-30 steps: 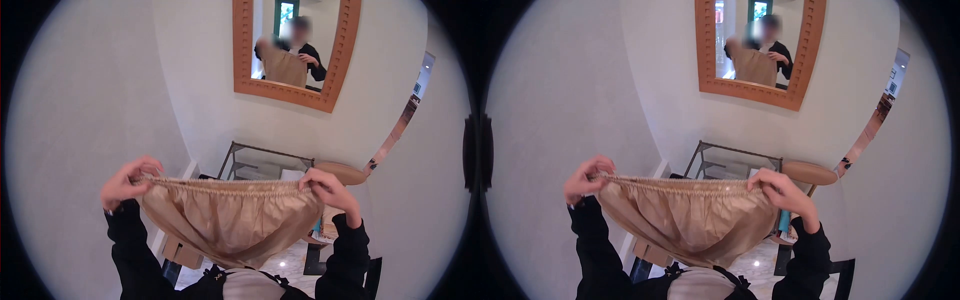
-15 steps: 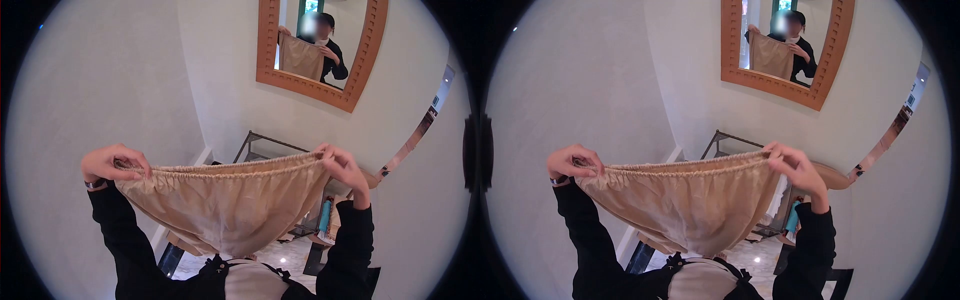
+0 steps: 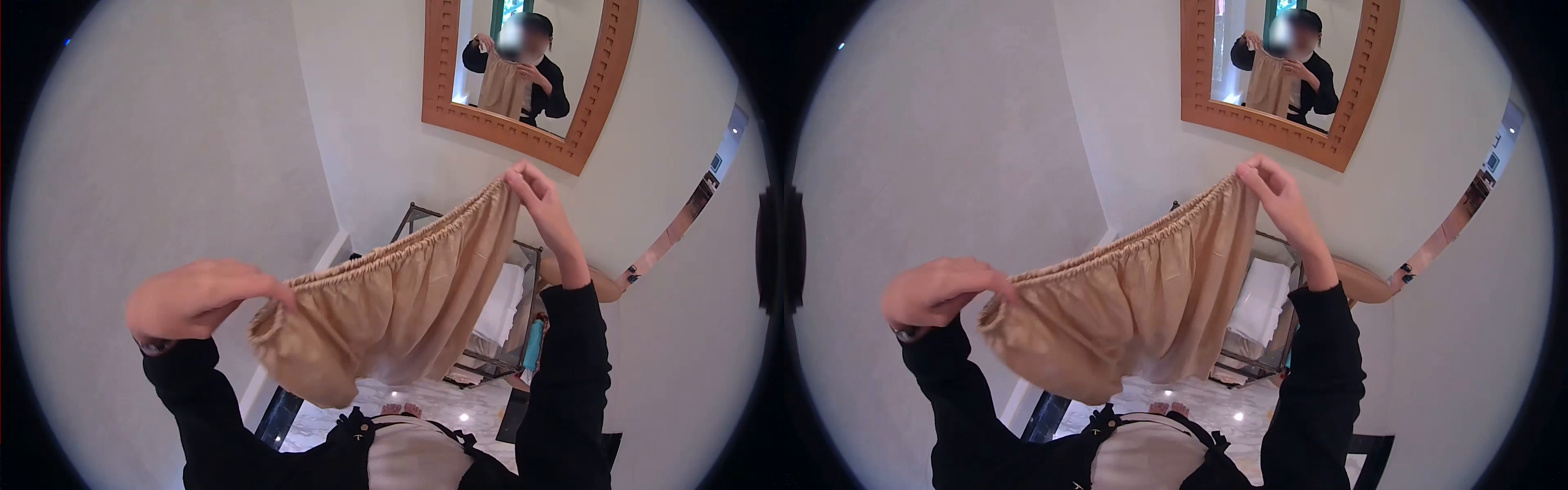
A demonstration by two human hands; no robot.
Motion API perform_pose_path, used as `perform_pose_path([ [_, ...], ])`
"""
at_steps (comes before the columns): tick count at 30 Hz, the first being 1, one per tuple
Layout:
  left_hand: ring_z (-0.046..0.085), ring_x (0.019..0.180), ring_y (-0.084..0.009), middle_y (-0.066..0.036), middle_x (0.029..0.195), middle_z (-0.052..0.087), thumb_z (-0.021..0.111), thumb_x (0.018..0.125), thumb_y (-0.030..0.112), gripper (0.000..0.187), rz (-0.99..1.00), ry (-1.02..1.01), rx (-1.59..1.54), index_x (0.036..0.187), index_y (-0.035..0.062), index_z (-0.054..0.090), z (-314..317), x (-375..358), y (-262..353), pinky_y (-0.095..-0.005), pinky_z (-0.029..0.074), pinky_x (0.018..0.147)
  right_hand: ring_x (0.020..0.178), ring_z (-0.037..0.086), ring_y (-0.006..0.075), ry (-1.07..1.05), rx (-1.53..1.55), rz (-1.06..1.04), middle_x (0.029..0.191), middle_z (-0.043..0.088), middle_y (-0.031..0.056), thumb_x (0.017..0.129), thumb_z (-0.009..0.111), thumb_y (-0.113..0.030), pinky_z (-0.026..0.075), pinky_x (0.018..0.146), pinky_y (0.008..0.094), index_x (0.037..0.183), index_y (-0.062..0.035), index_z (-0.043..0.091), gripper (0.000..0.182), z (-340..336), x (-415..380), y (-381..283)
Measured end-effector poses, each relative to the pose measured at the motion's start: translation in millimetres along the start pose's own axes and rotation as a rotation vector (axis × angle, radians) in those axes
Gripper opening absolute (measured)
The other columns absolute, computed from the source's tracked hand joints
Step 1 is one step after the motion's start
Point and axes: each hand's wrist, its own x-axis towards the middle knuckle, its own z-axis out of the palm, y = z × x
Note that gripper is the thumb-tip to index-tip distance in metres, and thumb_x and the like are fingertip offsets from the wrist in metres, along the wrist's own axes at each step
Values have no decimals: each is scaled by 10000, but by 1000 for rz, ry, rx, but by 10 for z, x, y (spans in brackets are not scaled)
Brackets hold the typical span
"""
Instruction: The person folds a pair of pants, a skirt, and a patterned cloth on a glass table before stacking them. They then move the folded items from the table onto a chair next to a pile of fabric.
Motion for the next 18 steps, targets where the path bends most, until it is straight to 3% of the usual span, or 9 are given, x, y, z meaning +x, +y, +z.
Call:
perform_pose_path([
  [2,626,951,-265,-151,992,633,548,776,-47,306,-144,110,374,1071,18,601,149,107,136,-340,448,859,835,486,21,-37,-71,-43,850,539,-72,970,570,-265,392,734,207,901,-78,573,199,54,81,11],
  [3,599,993,-259,-126,1075,610,574,746,5,251,-215,139,465,993,33,612,240,151,176,-326,437,836,838,495,26,-59,-83,-62,850,538,-71,973,566,-261,401,740,219,913,-78,572,193,97,118,13],
  [6,552,1116,-267,-116,1133,592,582,754,46,181,-30,303,706,932,37,616,472,280,327,-357,426,861,840,521,61,-48,-246,-155,859,550,-48,963,578,-247,423,731,244,942,-67,575,181,187,215,82],
  [7,492,1212,-274,-95,1147,574,596,749,85,156,44,362,677,900,48,588,524,336,396,-395,417,946,839,530,76,-30,-323,-194,864,556,-37,958,586,-241,429,723,251,950,-62,577,180,213,254,112],
  [10,509,1219,-312,-105,1116,586,613,764,93,105,419,226,494,859,67,576,658,504,523,-428,430,986,839,562,138,-20,-471,-384,886,569,17,929,619,-232,444,717,268,976,-46,576,197,275,355,169],
  [13,571,1109,-271,-97,951,565,597,786,109,99,671,126,459,865,87,540,990,675,596,-454,377,1054,756,567,208,-54,-520,-577,867,540,72,894,653,-262,455,675,325,944,-32,588,244,404,455,105],
  [16,607,792,-174,-52,797,465,579,791,108,138,753,170,606,916,89,524,1211,754,672,-399,481,936,817,578,197,-136,-509,-605,886,579,64,898,651,-224,446,719,282,969,-30,584,217,564,523,67],
  [18,546,630,-126,-35,767,443,568,795,101,184,694,216,721,967,95,502,1321,777,615,-326,506,698,803,578,186,-220,-432,-519,867,594,57,898,653,-229,444,720,281,955,-31,592,215,655,486,-3],
])
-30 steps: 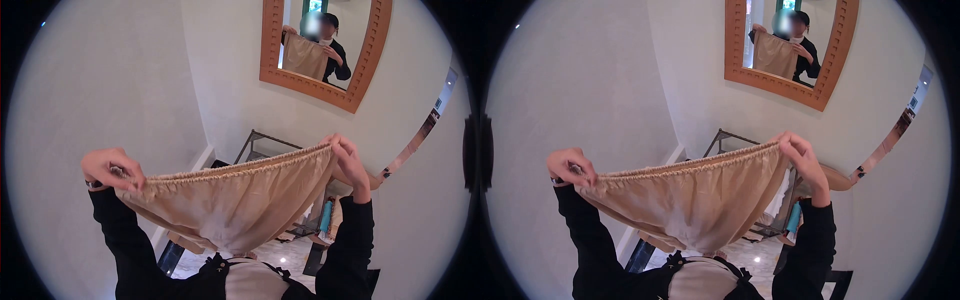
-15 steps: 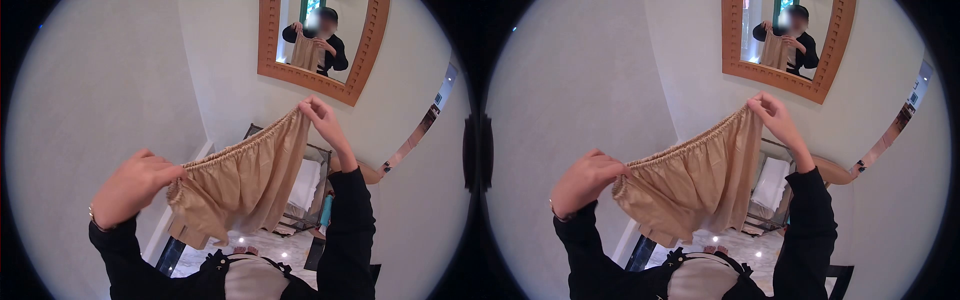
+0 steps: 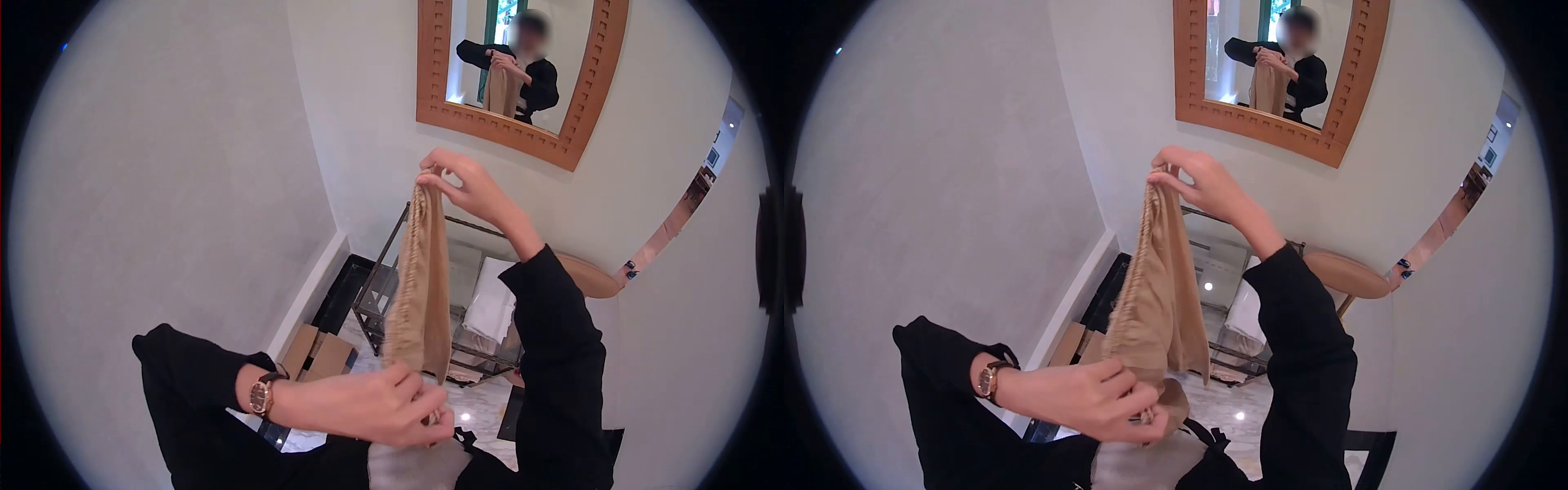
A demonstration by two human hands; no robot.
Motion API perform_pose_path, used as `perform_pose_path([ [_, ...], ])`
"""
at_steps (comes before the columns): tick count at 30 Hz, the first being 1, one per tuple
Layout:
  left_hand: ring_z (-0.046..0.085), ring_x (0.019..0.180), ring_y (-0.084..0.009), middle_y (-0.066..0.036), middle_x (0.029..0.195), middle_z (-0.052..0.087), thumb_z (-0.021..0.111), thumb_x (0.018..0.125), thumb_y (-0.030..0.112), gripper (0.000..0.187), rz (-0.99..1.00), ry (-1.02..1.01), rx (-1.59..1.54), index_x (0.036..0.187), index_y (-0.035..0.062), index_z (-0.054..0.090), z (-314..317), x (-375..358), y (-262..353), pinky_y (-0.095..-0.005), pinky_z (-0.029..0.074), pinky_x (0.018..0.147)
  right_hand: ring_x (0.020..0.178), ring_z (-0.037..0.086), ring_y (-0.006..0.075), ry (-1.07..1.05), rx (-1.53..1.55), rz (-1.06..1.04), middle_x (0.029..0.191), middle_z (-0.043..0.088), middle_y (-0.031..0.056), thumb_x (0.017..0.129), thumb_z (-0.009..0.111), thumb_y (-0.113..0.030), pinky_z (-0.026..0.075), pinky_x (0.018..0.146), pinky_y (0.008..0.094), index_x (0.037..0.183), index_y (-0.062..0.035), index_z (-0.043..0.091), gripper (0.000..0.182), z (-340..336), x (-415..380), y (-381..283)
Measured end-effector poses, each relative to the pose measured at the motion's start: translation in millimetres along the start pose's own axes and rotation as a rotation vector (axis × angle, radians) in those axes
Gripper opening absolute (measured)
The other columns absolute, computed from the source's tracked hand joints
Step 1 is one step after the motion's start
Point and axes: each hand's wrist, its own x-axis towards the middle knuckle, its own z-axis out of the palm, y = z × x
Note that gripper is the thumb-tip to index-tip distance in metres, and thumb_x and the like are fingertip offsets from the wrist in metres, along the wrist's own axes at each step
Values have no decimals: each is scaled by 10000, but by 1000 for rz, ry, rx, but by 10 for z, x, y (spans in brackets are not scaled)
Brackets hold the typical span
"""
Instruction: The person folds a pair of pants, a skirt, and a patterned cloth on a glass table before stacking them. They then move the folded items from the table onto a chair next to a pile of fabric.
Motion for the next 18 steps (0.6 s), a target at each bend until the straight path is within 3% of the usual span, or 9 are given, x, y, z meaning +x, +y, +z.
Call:
perform_pose_path([
  [1,515,549,-102,-26,751,431,563,797,98,207,-24,-10,61,992,99,492,45,-8,-3,-290,518,579,795,578,180,-35,53,30,857,602,54,898,654,-231,443,721,281,948,-31,596,214,17,-10,-65],
  [4,537,471,-114,-12,720,426,588,790,147,237,-152,-83,80,999,116,481,116,-40,-168,-309,438,424,793,572,139,-126,185,98,834,618,30,901,657,-250,440,725,277,933,-36,613,220,51,-86,-158],
  [5,563,459,-170,-54,706,504,593,797,144,226,-217,-70,-31,996,112,491,157,-60,-262,-334,441,424,776,567,123,-143,223,126,825,622,21,904,656,-263,441,709,275,920,-42,620,224,64,-123,-179],
  [8,583,517,-250,-125,613,534,598,809,109,271,-430,-152,-345,1053,85,483,180,-142,-588,-368,427,425,748,552,86,-224,374,214,810,632,0,912,652,-289,447,679,268,898,-53,640,236,98,-259,-248],
  [11,594,610,-350,-181,596,539,588,861,142,228,-625,-51,-540,1045,53,487,281,-163,-784,-420,451,511,774,540,74,-362,563,282,826,633,-5,929,632,-257,456,687,259,933,-45,655,214,116,-388,-404],
  [14,577,624,-370,-170,631,554,570,897,180,182,-680,64,-614,978,29,508,409,-179,-846,-428,449,568,777,542,76,-402,695,323,834,634,-1,941,614,-227,463,693,257,957,-36,653,195,204,-501,-542],
  [18,578,603,-345,-148,652,581,614,864,180,183,-719,141,-632,886,14,542,469,-166,-820,-414,446,567,802,566,85,-351,654,380,869,642,19,947,604,-218,479,731,258,998,-26,636,202,213,-625,-650],
])
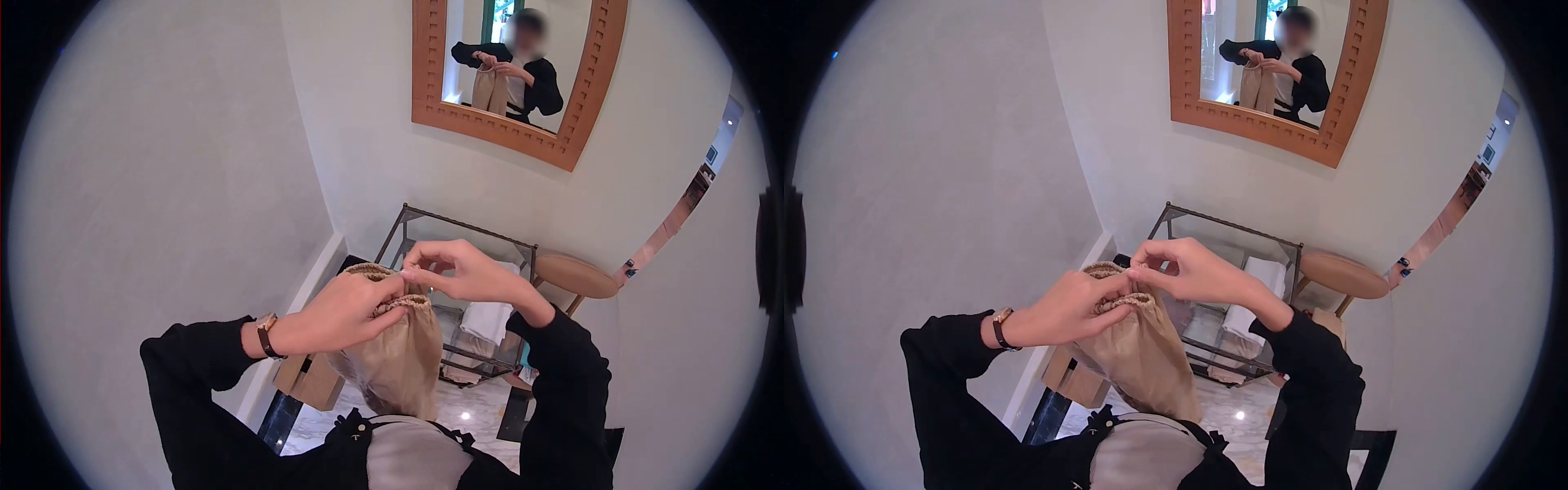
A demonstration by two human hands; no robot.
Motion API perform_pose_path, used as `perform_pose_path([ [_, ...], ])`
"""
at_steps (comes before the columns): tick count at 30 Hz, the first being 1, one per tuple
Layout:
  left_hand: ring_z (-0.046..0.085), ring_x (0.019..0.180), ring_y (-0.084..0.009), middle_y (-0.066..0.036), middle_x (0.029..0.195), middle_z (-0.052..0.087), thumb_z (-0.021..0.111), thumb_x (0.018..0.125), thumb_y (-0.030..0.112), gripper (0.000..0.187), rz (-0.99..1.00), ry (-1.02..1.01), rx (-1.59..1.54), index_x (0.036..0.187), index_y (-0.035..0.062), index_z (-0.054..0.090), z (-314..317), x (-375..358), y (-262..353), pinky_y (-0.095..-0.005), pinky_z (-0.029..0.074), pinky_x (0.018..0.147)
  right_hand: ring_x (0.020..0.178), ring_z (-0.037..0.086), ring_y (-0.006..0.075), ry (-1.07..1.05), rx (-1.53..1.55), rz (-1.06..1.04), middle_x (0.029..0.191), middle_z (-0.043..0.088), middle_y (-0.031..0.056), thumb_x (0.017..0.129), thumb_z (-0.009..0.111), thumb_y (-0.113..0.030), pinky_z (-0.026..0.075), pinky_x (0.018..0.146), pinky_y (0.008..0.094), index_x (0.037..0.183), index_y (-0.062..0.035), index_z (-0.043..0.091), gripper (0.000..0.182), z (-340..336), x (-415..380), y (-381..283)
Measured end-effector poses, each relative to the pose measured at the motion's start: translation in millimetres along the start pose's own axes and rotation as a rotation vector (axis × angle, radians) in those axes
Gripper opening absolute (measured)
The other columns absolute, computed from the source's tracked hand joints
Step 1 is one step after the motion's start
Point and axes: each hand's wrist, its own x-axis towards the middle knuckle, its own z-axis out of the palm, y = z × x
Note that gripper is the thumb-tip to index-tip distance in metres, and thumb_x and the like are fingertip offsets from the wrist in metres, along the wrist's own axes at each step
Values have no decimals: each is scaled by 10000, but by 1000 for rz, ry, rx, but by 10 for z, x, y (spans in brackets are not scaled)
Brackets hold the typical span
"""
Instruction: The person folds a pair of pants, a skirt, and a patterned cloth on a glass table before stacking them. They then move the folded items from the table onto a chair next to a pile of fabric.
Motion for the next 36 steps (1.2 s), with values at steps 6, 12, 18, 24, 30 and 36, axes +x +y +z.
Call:
perform_pose_path([
  [6,588,568,-284,-129,665,613,674,815,198,215,-174,61,-136,813,6,577,-42,0,20,-369,434,526,826,597,113,35,-7,-74,900,648,41,920,640,-201,492,752,279,1028,-17,615,214,95,-184,-74],
  [12,524,538,-166,-86,641,604,690,841,257,277,-135,-227,-275,803,2,588,-67,-14,-106,-301,415,515,881,598,129,-59,-117,-87,986,632,56,873,669,-66,481,838,296,1055,-3,601,205,74,-255,-86],
  [18,572,717,-186,-111,798,616,739,817,351,392,62,-1006,-255,837,-22,621,-132,-374,-367,-319,478,671,845,609,206,-34,-256,-220,938,633,88,855,648,-57,482,777,319,1027,-16,605,182,-115,-361,-15],
  [24,564,831,-307,-106,905,560,701,774,185,229,-60,-285,610,875,10,594,-145,-688,283,-404,486,748,858,608,217,56,-356,-212,902,613,90,837,651,-39,483,783,330,988,0,595,166,-219,-368,114],
  [30,565,834,-239,-71,815,549,747,742,150,227,144,-97,491,854,39,583,-616,-400,402,-392,459,826,909,604,161,125,-304,-138,942,634,61,805,674,8,477,840,292,982,9,605,189,-535,-361,-142],
  [36,593,939,-204,-46,857,634,762,744,128,153,166,240,553,841,77,655,-1182,-348,361,-435,406,910,946,620,109,106,-125,-144,973,631,24,882,627,-18,493,845,258,1025,-7,588,148,-663,-194,-607],
])
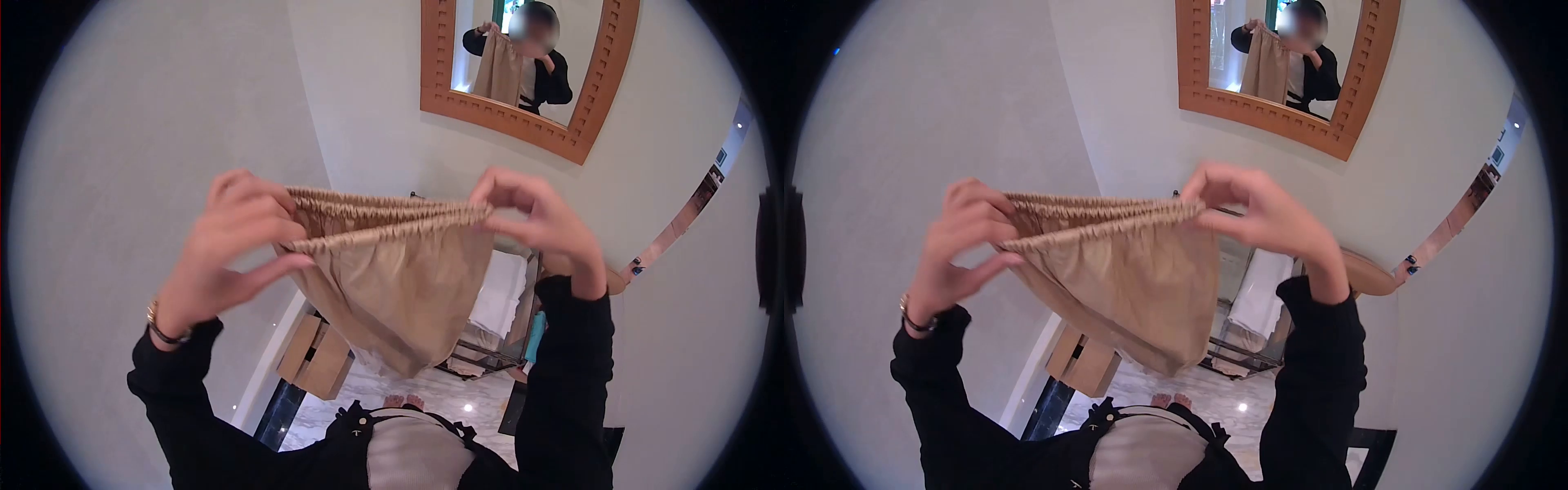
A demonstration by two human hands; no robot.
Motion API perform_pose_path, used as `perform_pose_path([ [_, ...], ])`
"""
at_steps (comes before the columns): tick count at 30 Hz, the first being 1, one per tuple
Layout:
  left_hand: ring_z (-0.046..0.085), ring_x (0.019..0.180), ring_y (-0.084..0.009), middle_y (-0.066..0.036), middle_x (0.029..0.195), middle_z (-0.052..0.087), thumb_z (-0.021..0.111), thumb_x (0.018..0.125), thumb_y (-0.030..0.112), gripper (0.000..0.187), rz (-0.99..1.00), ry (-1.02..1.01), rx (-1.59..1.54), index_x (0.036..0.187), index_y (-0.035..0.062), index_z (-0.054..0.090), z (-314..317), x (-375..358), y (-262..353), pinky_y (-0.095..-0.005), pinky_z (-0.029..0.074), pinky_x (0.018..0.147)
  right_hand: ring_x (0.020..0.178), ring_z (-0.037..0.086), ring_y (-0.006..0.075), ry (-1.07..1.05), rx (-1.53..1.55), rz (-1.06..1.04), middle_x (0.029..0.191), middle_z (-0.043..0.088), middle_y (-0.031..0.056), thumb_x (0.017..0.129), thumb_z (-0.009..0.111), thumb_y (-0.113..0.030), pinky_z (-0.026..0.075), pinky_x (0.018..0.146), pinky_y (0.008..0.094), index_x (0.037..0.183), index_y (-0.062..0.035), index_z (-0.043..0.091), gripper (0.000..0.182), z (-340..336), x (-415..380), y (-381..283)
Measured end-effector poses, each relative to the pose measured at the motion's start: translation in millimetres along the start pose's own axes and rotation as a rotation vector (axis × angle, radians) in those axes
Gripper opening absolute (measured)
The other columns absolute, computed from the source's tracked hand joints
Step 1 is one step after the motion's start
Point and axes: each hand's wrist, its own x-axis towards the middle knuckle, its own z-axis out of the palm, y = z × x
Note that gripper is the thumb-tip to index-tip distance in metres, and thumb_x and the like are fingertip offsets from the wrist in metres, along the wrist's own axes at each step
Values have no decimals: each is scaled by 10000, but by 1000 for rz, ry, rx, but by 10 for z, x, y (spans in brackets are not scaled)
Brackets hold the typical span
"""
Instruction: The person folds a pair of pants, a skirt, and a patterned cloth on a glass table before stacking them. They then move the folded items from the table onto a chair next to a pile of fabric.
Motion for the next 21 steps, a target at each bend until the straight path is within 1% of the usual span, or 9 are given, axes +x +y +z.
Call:
perform_pose_path([
  [3,596,973,-182,-31,944,657,737,774,93,160,4,125,-174,919,48,689,-336,-11,-271,-386,424,915,933,608,89,107,0,-155,993,618,12,892,627,-37,484,827,236,1068,-7,572,187,-164,229,-178],
  [5,577,1011,-134,-30,1001,657,678,846,91,166,-278,283,-480,999,28,686,-427,37,-334,-329,446,896,917,584,60,215,-35,-301,1000,602,-12,902,618,-41,469,799,212,1115,-4,549,227,-68,498,-276],
  [8,563,1011,-94,-29,1026,638,615,912,114,179,-392,192,-409,1058,11,633,-557,108,-600,-271,459,848,888,576,46,113,-258,-283,1029,607,-1,936,601,-88,474,770,208,1162,-1,551,248,-26,845,-195],
  [11,558,986,-70,3,1024,605,588,938,125,199,-372,272,-637,1111,27,575,-606,40,-903,-253,458,842,857,573,37,218,-113,-302,1032,614,9,931,627,-143,473,744,202,1175,-1,568,288,-84,1058,-207],
  [14,548,964,-62,22,1011,570,580,940,114,192,-508,334,-774,1113,42,540,-579,7,-1060,-250,457,815,842,592,42,161,-184,-289,1003,627,5,917,655,-185,473,741,193,1162,-3,595,311,-18,1214,-189],
  [15,547,964,-62,26,1006,565,583,935,108,195,-472,308,-672,1116,52,539,-565,-18,-1118,-250,456,809,804,602,45,144,-183,-305,975,637,0,904,674,-211,475,716,199,1124,-8,625,303,-2,1271,-174],
  [17,544,964,-64,34,997,556,589,924,96,206,-395,254,-467,1122,73,536,-546,-67,-1212,-250,454,795,792,601,41,125,-174,-320,970,639,-6,899,679,-219,468,695,195,1110,-11,635,300,35,1350,-181],
  [20,551,967,-81,28,997,553,606,893,61,256,-400,283,-144,1134,89,526,-463,-101,-1120,-267,454,773,767,593,31,101,-145,-308,955,641,-14,892,687,-235,447,654,186,1082,-14,652,294,148,1421,-230],
  [21,560,1008,-147,-20,1055,557,586,863,-5,300,-401,247,62,1147,65,517,-454,-91,-1010,-285,441,841,758,589,27,92,-132,-298,949,642,-17,889,689,-241,438,639,183,1071,-15,658,292,208,1419,-249],
])
